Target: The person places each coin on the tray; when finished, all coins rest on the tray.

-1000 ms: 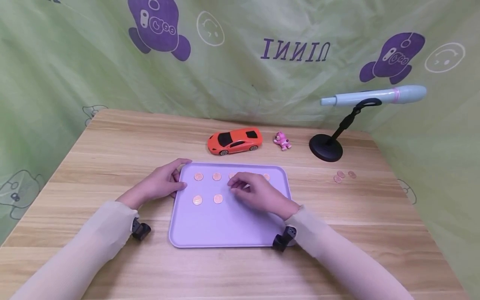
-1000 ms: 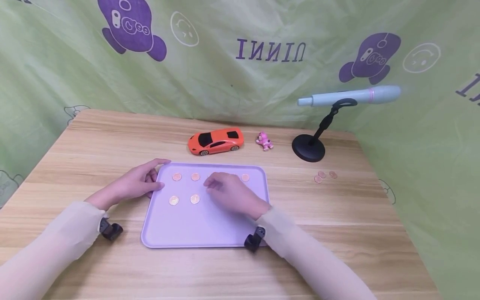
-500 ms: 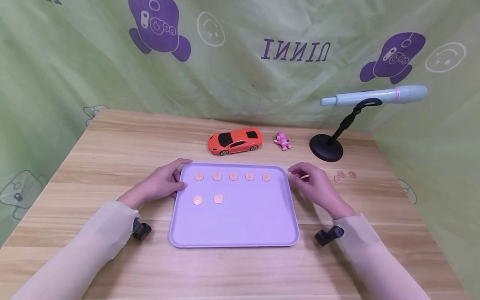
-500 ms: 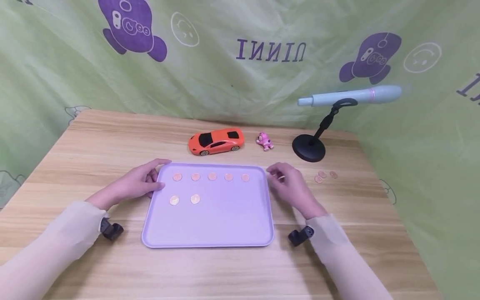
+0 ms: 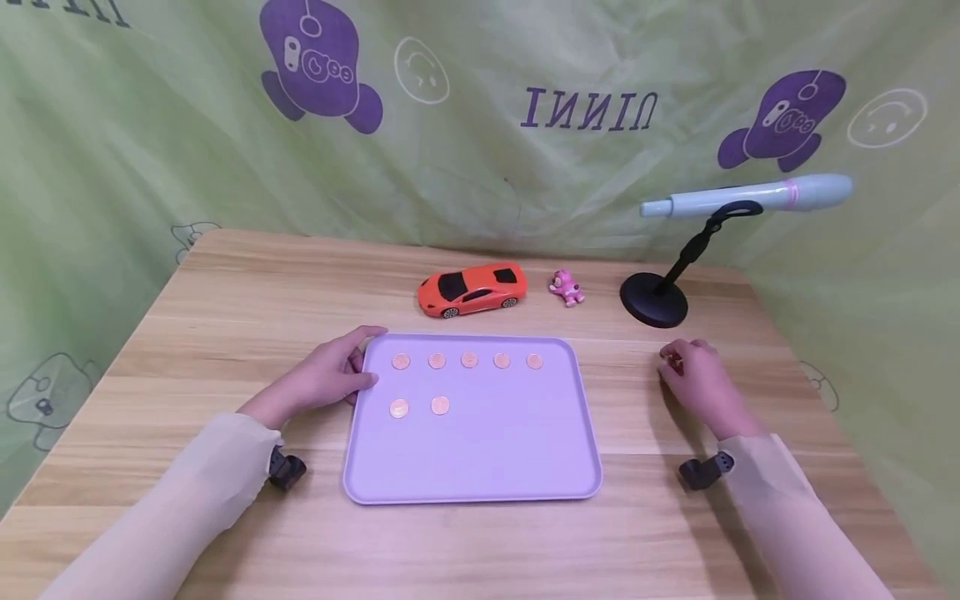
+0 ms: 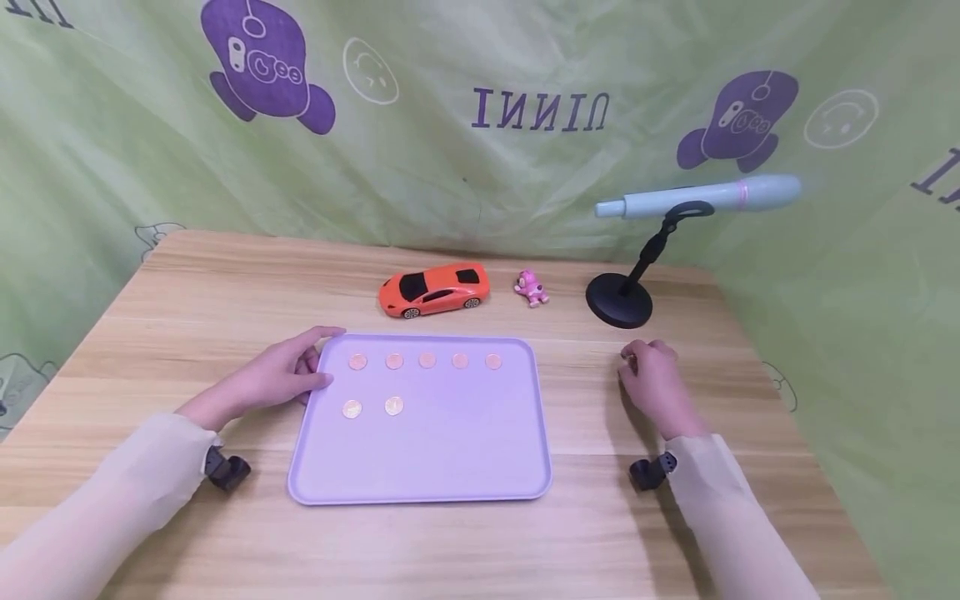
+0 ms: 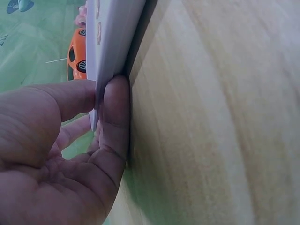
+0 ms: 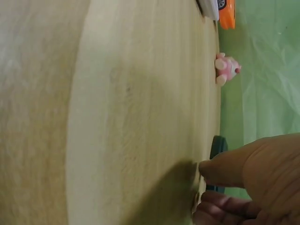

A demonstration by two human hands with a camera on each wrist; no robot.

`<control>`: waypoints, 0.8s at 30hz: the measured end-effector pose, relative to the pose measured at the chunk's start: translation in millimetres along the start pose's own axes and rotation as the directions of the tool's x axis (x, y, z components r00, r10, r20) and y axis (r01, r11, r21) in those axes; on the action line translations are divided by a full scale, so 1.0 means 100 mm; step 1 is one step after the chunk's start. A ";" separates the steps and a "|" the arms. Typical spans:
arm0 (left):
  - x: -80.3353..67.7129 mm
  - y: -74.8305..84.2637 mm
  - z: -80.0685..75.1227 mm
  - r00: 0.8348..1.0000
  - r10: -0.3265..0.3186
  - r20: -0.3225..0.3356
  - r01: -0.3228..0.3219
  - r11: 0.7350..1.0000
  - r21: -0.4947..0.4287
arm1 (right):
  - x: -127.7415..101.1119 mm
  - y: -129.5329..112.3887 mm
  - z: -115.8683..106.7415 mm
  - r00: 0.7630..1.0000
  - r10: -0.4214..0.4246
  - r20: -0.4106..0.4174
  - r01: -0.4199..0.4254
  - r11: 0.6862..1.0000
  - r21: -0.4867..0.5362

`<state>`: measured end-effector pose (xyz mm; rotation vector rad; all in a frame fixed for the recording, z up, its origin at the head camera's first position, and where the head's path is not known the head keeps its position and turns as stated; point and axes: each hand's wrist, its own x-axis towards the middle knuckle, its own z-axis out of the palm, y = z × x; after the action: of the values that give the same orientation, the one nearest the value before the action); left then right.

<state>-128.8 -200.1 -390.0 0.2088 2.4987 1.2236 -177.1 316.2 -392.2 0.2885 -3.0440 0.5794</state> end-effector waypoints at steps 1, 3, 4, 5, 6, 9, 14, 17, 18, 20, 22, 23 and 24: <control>0.00 0.00 0.00 1.000 -0.001 -0.002 0.001 1.000 0.001 | 0.00 0.01 0.00 1.000 -0.002 -0.006 0.002 1.000 -0.010; 0.00 0.00 0.00 1.000 0.000 -0.004 0.000 1.000 0.002 | 0.00 0.03 0.00 1.000 0.007 -0.003 -0.007 1.000 -0.021; 0.00 0.00 0.00 1.000 0.000 -0.005 0.000 1.000 0.002 | 0.01 0.03 -0.01 1.000 0.008 0.000 -0.008 1.000 -0.020; 0.00 0.00 0.00 1.000 0.000 -0.005 0.000 1.000 0.002 | 0.01 0.04 -0.01 1.000 0.008 0.001 -0.008 1.000 -0.018; 0.00 0.00 0.00 1.000 -0.001 -0.005 0.001 1.000 0.001 | 0.01 0.04 -0.01 1.000 0.013 0.006 -0.013 1.000 -0.015; 0.00 0.00 0.00 1.000 -0.002 -0.004 0.002 1.000 -0.006 | 0.02 0.06 -0.02 1.000 0.017 0.015 -0.016 1.000 -0.007; 0.00 -0.01 0.01 1.000 -0.002 -0.002 0.002 1.000 -0.014 | 0.02 0.15 -0.03 1.000 0.028 0.006 -0.028 0.999 0.023; 0.01 -0.02 0.01 1.000 0.000 -0.002 0.000 1.000 -0.013 | 0.00 0.20 -0.04 1.000 0.026 -0.013 -0.025 0.999 0.033; 0.01 -0.02 0.01 1.000 -0.001 -0.002 0.001 1.000 -0.013 | 0.00 0.21 -0.04 1.000 0.020 -0.020 -0.020 0.999 0.038; 0.01 -0.02 0.01 1.000 -0.002 -0.002 0.002 1.000 -0.013 | 0.00 0.23 -0.04 1.000 0.009 -0.030 -0.008 0.999 0.042; 0.01 -0.02 0.01 1.000 -0.003 -0.002 0.002 1.000 -0.013 | 0.00 0.24 -0.04 0.999 0.001 -0.037 0.001 0.999 0.046; 0.01 -0.03 0.01 1.000 -0.003 -0.003 0.003 1.000 -0.014 | 0.00 0.24 -0.04 0.999 0.000 -0.040 0.002 0.999 0.047; 0.01 -0.03 0.01 1.000 -0.003 -0.002 0.003 1.000 -0.015 | 0.00 0.25 -0.04 0.999 -0.001 -0.043 0.003 0.999 0.046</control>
<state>-129.0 -201.1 -392.5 0.2005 2.4896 1.2411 -181.6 340.4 -397.5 0.2771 -2.9925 0.6482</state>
